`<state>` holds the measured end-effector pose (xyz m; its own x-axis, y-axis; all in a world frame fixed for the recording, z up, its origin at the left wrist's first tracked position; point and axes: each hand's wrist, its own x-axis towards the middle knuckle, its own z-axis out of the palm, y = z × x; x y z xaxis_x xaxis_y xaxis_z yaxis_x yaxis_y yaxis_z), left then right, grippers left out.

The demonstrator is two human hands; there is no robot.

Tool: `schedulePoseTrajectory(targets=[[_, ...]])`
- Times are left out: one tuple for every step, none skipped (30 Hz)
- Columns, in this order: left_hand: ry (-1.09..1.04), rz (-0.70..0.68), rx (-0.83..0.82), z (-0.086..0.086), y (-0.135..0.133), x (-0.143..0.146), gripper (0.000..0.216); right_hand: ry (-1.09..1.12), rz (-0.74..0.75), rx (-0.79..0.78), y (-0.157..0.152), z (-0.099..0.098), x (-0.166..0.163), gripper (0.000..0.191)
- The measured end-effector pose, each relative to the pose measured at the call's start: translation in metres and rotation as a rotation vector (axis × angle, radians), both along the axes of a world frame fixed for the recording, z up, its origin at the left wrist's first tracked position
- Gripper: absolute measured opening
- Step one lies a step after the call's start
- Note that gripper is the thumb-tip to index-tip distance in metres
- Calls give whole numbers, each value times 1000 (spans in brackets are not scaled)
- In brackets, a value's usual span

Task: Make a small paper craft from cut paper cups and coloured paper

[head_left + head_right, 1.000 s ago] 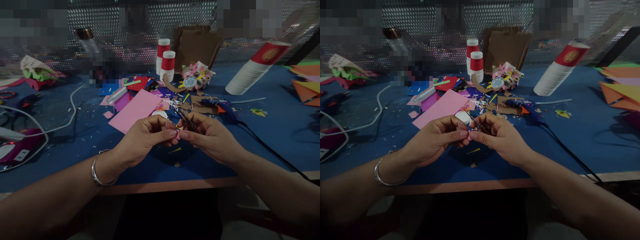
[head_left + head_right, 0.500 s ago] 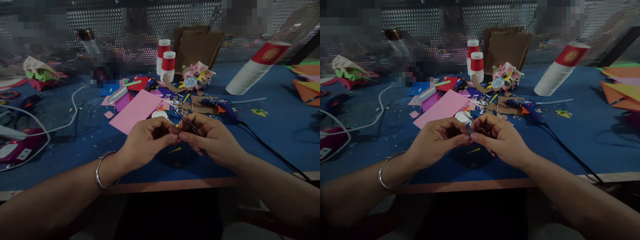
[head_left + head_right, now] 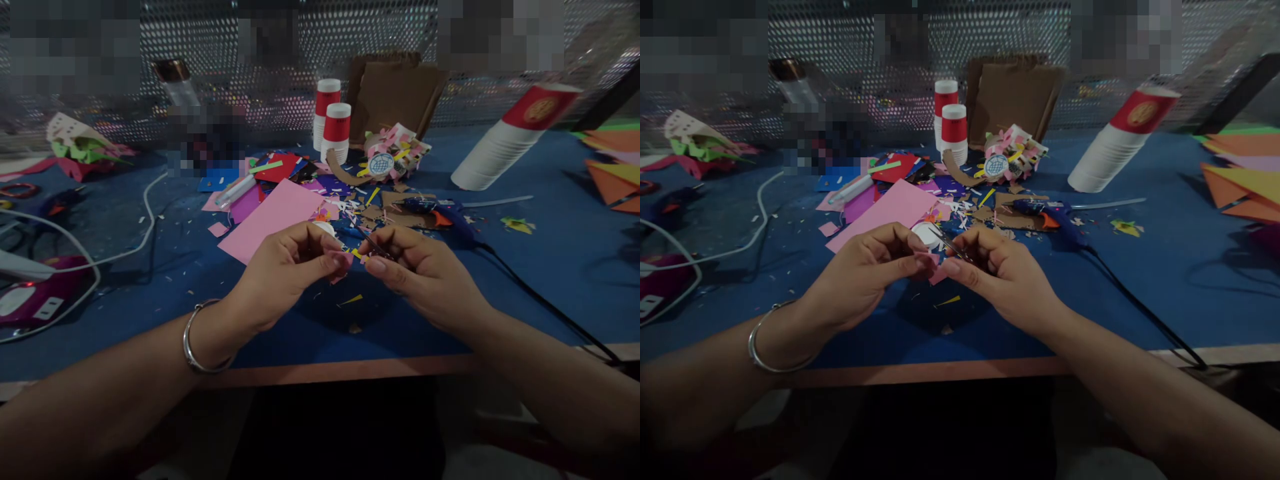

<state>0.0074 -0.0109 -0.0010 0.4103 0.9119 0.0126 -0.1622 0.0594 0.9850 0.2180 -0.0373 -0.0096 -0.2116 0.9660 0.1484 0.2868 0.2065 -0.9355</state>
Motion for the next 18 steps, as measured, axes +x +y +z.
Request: schedulePoseTrajectory(targets=[[-12, 18, 10, 0, 0, 0, 25, 4, -1, -7, 0, -1, 1, 41], [-24, 36, 17, -1, 1, -1, 24, 4, -2, -11, 0, -2, 1, 42], [-36, 48, 20, -1, 1, -1, 24, -2, 0, -14, 0, -3, 1, 43], [-48, 57, 20, -1, 0, -1, 23, -13, 4, -12, 0, -3, 1, 43], [-58, 63, 20, -1, 0, -1, 23, -30, 10, -10, 0, -3, 0, 43], [-64, 65, 21, -1, 0, -1, 23, -48, 15, -6, 0, -2, 0, 42], [-71, 65, 24, -2, -1, -1, 22, -65, 19, -3, 0, -2, -1, 41], [-77, 63, 29, -2, -1, -1, 22, -78, 19, 2, -1, -1, -2, 41], [-82, 60, 32, -2, -2, 0, 22, -87, 15, 5, -1, -1, -2, 40], [-84, 57, 33, -2, -2, 0, 22, -93, 13, 1, -1, 0, -2, 40], [-87, 53, 31, -3, -3, 0, 23, -94, 14, -4, -1, 0, -2, 40], [-89, 49, 24, -3, -3, 0, 24, -90, 21, -8, -2, -1, -2, 41], [-88, 47, 15, -4, -3, 1, 26, -81, 32, -9, -2, -1, -2, 41], [-82, 46, 7, -4, -4, 1, 28, -70, 46, -9, -2, -1, -2, 41], [-75, 44, 2, -5, -4, 2, 30, -60, 59, -7, -2, -2, -1, 40], [-67, 42, -1, -6, -4, 2, 31, -53, 67, -4, -2, -2, -1, 40], [-60, 42, -3, -7, -4, 3, 32, -48, 71, -2, -2, -2, -1, 39], [-54, 41, -5, -7, -4, 4, 32, -48, 72, -2, -2, -2, -1, 39]])
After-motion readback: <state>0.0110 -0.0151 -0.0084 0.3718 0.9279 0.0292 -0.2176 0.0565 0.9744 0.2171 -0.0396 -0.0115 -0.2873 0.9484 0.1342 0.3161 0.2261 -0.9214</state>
